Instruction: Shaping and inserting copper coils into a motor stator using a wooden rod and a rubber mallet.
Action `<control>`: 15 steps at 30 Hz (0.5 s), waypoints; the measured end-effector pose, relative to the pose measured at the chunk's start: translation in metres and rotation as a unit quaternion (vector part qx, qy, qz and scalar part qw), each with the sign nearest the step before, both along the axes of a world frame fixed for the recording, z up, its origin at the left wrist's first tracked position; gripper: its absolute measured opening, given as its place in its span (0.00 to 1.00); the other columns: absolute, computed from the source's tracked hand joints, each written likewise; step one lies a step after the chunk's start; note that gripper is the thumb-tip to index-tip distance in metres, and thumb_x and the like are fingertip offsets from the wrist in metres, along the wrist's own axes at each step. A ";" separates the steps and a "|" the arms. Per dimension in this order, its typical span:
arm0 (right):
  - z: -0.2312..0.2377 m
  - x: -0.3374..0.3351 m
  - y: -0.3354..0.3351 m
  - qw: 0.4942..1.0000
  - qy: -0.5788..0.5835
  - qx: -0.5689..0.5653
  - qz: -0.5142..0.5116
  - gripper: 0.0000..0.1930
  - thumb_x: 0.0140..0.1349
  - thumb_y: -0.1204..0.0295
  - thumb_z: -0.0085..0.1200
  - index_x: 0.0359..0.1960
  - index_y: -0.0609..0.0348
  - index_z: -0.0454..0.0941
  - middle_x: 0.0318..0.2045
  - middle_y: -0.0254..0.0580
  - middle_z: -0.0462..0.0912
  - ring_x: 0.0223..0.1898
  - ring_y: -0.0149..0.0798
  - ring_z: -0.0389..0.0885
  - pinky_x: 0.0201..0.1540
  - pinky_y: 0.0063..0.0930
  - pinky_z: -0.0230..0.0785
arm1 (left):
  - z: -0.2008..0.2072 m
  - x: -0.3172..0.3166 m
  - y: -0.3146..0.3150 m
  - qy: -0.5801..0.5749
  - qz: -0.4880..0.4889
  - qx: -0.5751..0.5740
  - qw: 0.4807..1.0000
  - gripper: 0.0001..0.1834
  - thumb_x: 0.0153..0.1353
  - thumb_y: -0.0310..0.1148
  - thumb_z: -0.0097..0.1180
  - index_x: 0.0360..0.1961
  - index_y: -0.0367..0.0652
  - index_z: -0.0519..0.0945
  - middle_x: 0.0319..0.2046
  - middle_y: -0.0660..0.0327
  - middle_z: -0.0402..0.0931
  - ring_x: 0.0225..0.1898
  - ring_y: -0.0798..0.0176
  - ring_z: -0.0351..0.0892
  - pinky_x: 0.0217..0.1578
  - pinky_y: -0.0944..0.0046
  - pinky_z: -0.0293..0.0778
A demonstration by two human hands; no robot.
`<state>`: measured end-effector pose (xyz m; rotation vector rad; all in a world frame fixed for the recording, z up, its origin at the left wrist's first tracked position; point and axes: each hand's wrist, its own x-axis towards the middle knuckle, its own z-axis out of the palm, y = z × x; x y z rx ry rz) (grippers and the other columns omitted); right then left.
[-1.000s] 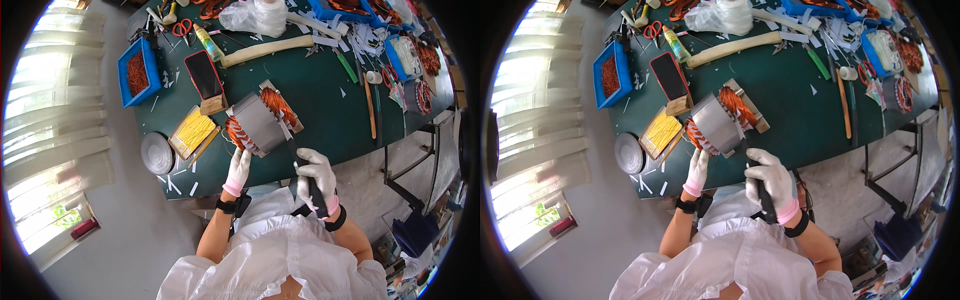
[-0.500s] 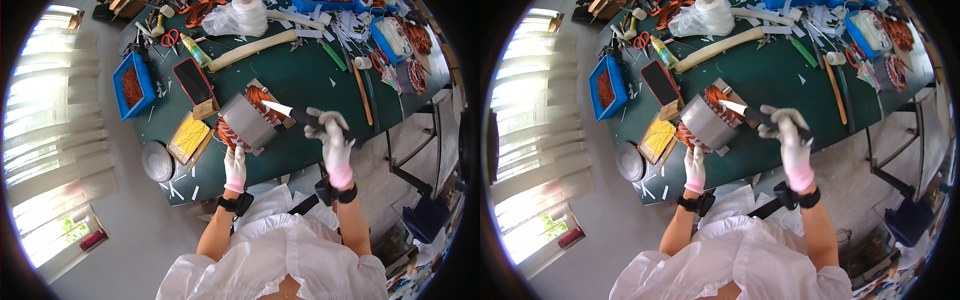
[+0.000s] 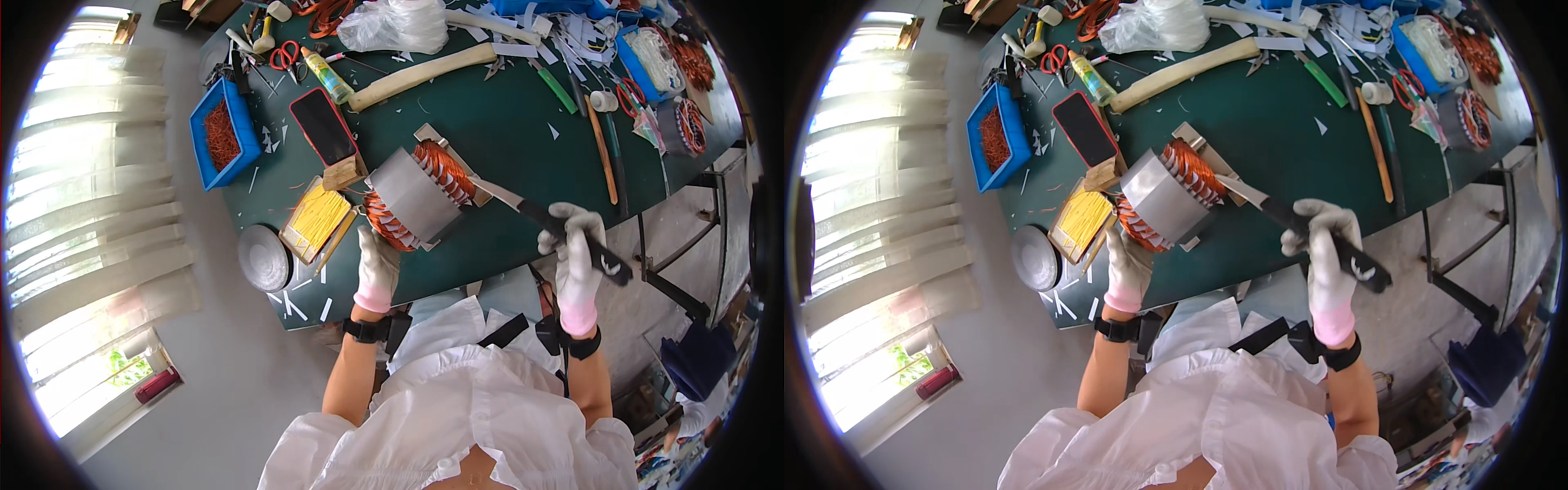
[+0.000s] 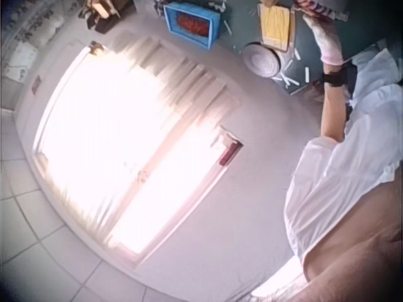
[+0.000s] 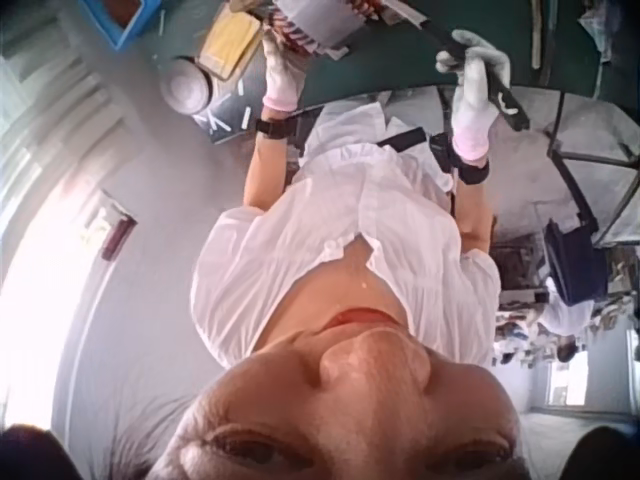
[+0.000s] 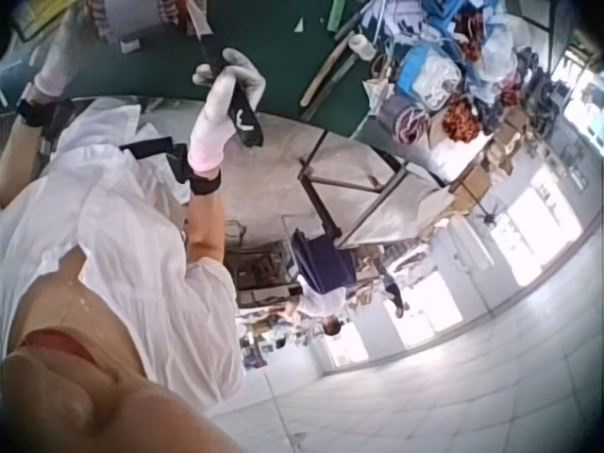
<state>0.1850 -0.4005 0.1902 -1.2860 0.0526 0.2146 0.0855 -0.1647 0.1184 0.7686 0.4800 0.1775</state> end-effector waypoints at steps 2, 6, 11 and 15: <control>0.004 -0.011 0.000 0.999 -0.029 -0.004 0.038 0.03 0.59 0.81 0.43 0.32 0.60 0.66 0.43 0.47 0.71 0.30 0.29 0.76 0.34 0.23 0.73 | -0.001 -0.004 -0.005 -0.005 0.027 -0.010 1.000 0.29 0.66 0.48 0.42 0.60 0.39 0.61 0.57 0.57 0.65 0.59 0.60 0.64 0.58 0.61 0.61; 0.013 -0.027 0.013 0.981 -0.144 -0.088 0.092 0.10 0.48 0.90 0.48 0.28 0.62 0.68 0.42 0.50 0.72 0.33 0.31 0.77 0.37 0.22 0.73 | -0.007 -0.008 0.007 0.141 -0.049 0.117 0.982 0.25 0.63 0.39 0.51 0.58 0.39 0.63 0.49 0.63 0.70 0.49 0.66 0.69 0.53 0.63 0.64; 0.018 -0.015 0.033 0.951 -0.235 -0.149 0.136 0.10 0.44 0.86 0.56 0.28 0.61 0.72 0.39 0.51 0.78 0.34 0.35 0.80 0.37 0.22 0.72 | 0.023 -0.002 0.030 0.255 0.088 0.334 0.903 0.12 0.63 0.36 0.48 0.41 0.37 0.72 0.35 0.65 0.70 0.35 0.73 0.65 0.39 0.72 0.64; 0.022 0.004 0.050 0.939 -0.257 -0.172 0.151 0.11 0.44 0.86 0.58 0.28 0.60 0.73 0.39 0.46 0.79 0.31 0.33 0.79 0.34 0.21 0.71 | 0.042 -0.001 0.052 0.157 0.291 0.400 0.855 0.08 0.64 0.28 0.42 0.40 0.37 0.69 0.36 0.61 0.72 0.38 0.69 0.70 0.45 0.68 0.67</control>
